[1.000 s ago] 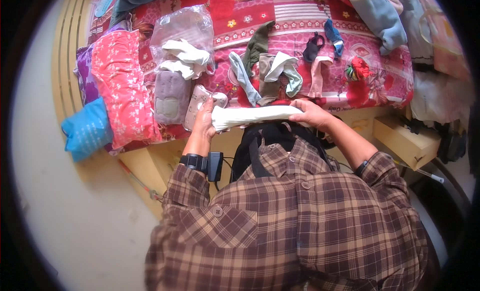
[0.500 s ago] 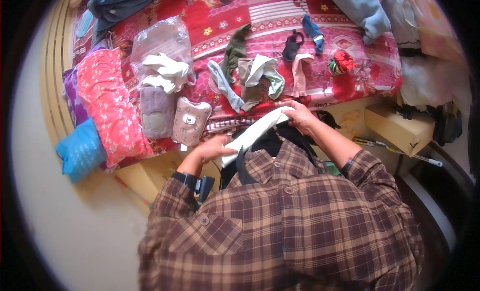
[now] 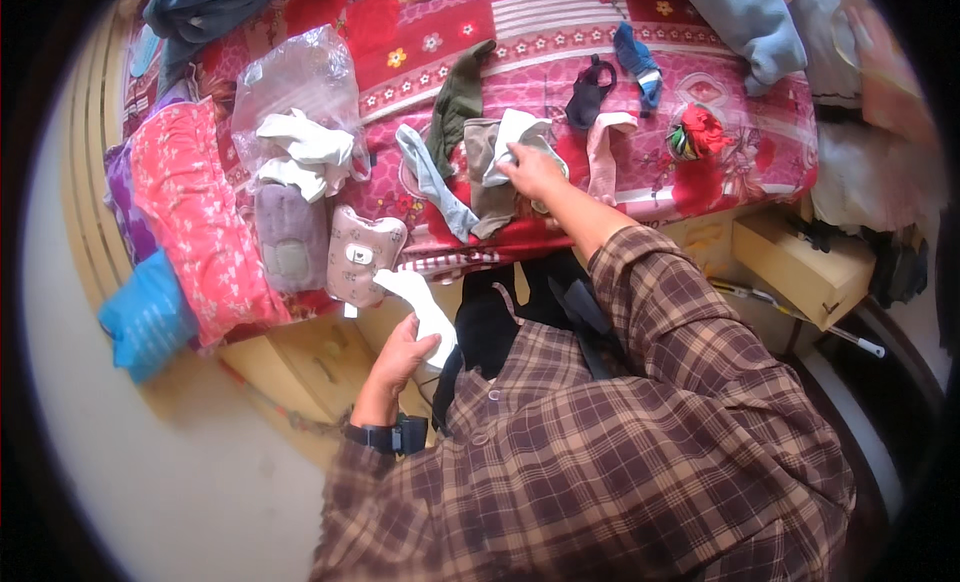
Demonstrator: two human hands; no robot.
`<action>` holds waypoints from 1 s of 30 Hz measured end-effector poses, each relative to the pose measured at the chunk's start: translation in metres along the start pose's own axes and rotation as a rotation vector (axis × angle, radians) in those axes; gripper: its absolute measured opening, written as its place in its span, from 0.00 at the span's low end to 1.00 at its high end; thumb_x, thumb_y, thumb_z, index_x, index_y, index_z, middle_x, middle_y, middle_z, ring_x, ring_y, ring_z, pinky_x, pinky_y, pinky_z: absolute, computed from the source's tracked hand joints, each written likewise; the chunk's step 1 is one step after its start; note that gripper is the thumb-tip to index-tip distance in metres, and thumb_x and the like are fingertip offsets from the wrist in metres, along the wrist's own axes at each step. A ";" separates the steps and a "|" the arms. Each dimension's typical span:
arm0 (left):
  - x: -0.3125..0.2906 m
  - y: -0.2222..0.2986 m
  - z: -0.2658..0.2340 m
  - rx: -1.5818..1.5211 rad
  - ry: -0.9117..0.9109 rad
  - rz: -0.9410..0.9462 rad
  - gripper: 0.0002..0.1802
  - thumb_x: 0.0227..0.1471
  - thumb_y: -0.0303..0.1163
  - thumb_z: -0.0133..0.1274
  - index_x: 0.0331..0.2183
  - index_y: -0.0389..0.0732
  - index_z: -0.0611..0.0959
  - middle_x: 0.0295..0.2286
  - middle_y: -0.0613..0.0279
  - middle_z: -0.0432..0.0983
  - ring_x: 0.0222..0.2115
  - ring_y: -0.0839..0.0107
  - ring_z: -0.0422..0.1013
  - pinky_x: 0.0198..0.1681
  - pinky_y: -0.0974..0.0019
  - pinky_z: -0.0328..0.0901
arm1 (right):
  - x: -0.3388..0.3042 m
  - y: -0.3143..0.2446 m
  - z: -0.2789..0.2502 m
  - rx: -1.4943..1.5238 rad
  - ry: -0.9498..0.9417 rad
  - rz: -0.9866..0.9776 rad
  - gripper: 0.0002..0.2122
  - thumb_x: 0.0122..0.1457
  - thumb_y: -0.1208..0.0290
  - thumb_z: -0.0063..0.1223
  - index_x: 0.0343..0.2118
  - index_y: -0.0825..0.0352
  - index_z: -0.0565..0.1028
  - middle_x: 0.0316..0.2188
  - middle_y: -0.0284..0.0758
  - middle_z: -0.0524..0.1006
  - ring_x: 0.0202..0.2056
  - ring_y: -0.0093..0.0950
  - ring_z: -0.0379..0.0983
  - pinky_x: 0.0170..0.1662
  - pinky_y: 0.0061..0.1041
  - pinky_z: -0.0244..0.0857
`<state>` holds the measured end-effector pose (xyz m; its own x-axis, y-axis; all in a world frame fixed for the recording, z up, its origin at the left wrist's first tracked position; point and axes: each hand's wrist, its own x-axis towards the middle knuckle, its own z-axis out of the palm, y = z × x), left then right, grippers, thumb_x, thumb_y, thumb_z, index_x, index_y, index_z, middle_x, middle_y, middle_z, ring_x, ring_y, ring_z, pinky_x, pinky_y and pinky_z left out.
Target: The person folds various small clothing items, including socks and underwear, on a bed. They then place the folded items into a plastic bag and store the bag in a drawer.
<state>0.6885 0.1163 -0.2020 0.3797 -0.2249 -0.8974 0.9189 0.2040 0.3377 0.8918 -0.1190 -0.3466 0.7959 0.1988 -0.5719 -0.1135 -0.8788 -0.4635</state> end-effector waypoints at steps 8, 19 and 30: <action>0.018 -0.006 0.027 0.429 0.449 0.182 0.29 0.36 0.20 0.42 0.47 0.37 0.63 0.40 0.50 0.65 0.37 0.62 0.66 0.39 0.64 0.61 | -0.033 0.051 -0.053 1.173 0.150 0.296 0.18 0.45 0.82 0.44 0.42 0.70 0.62 0.37 0.39 0.69 0.34 0.24 0.67 0.33 0.20 0.64; 0.047 0.058 0.061 -0.356 -0.291 0.117 0.23 0.52 0.41 0.43 0.43 0.33 0.69 0.39 0.61 0.69 0.39 0.74 0.65 0.42 0.71 0.59 | -0.133 -0.019 -0.088 1.645 -0.836 0.297 0.28 0.38 0.80 0.43 0.49 0.69 0.59 0.43 0.38 0.68 0.45 0.28 0.65 0.49 0.24 0.58; 0.060 0.046 0.046 -0.235 0.003 0.145 0.14 0.47 0.27 0.49 0.38 0.34 0.71 0.33 0.61 0.71 0.33 0.76 0.66 0.38 0.73 0.60 | -0.148 0.029 -0.075 0.968 -0.620 0.418 0.09 0.47 0.71 0.53 0.31 0.67 0.71 0.25 0.27 0.70 0.27 0.16 0.64 0.32 0.14 0.58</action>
<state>0.7581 0.0687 -0.2274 0.5045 -0.1744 -0.8456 0.8048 0.4496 0.3874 0.8151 -0.2066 -0.2245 0.2041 0.3839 -0.9005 -0.8986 -0.2915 -0.3279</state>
